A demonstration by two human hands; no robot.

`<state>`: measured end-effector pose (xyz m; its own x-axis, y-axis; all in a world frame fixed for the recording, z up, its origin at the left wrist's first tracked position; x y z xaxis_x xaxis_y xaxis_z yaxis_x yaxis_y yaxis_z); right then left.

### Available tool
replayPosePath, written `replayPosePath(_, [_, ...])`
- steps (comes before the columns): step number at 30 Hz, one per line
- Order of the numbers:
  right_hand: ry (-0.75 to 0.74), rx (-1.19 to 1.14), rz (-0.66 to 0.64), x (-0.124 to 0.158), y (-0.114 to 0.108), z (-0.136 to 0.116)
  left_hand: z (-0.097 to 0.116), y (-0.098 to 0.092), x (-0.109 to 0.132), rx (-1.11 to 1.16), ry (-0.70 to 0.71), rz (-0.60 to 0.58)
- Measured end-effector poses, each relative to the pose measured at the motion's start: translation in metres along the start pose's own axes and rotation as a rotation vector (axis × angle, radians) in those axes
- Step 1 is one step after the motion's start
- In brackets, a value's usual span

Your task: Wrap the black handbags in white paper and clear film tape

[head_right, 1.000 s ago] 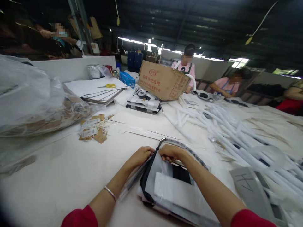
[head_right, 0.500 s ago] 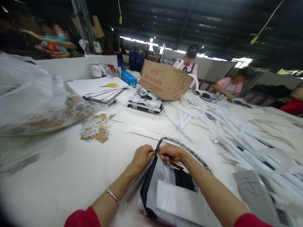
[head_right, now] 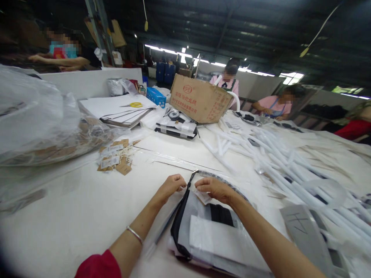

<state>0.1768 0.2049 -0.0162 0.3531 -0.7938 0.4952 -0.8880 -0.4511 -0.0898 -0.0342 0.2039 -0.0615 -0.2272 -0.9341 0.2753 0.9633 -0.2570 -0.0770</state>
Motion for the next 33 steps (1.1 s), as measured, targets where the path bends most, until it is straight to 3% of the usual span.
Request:
replayPosePath(5, [-0.113,-0.222,-0.003,0.014,0.005,0.002,-0.004,0.003,-0.002,0.260,-0.058,-0.030])
replayPosePath(8, [-0.165,-0.351,-0.071,0.017,0.009,0.001,-0.005,0.003,-0.003,0.342,-0.075,-0.016])
replayPosePath(11, [-0.215,-0.446,-0.154,0.011,0.013,0.003,-0.005,0.002,-0.004,0.396,-0.087,-0.004])
replayPosePath(13, [-0.202,-0.459,-0.120,0.000,0.016,0.008,-0.006,0.002,-0.004,0.426,-0.093,0.008])
replayPosePath(18, [-0.115,-0.330,0.125,-0.028,0.024,0.020,-0.011,0.002,-0.009,0.459,-0.108,0.037])
replayPosePath(23, [-0.260,-0.091,0.083,-0.037,0.036,0.020,-0.013,0.002,-0.011,0.470,-0.127,0.020])
replayPosePath(28, [-0.272,0.182,0.140,-0.051,0.044,0.014,-0.009,0.004,-0.008,0.400,-0.092,0.052])
replayPosePath(30, [-0.253,0.239,0.140,-0.059,0.047,0.010,-0.007,0.005,-0.007,0.318,-0.023,0.102])
replayPosePath(33, [-0.216,0.322,0.095,-0.068,0.049,0.007,-0.001,0.005,-0.002,0.023,0.144,0.192])
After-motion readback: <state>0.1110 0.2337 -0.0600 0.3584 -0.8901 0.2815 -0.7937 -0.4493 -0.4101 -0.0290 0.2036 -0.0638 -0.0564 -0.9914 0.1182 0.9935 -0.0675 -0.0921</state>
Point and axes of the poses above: each hand's wrist, its own x-axis away from the middle knuckle, its own y-axis out of the palm, z = x × y, the point moved 1 cm from there along -x, towards the middle knuckle, and after that the axes turned 5 degrees about -y, right-handed, at the moved point
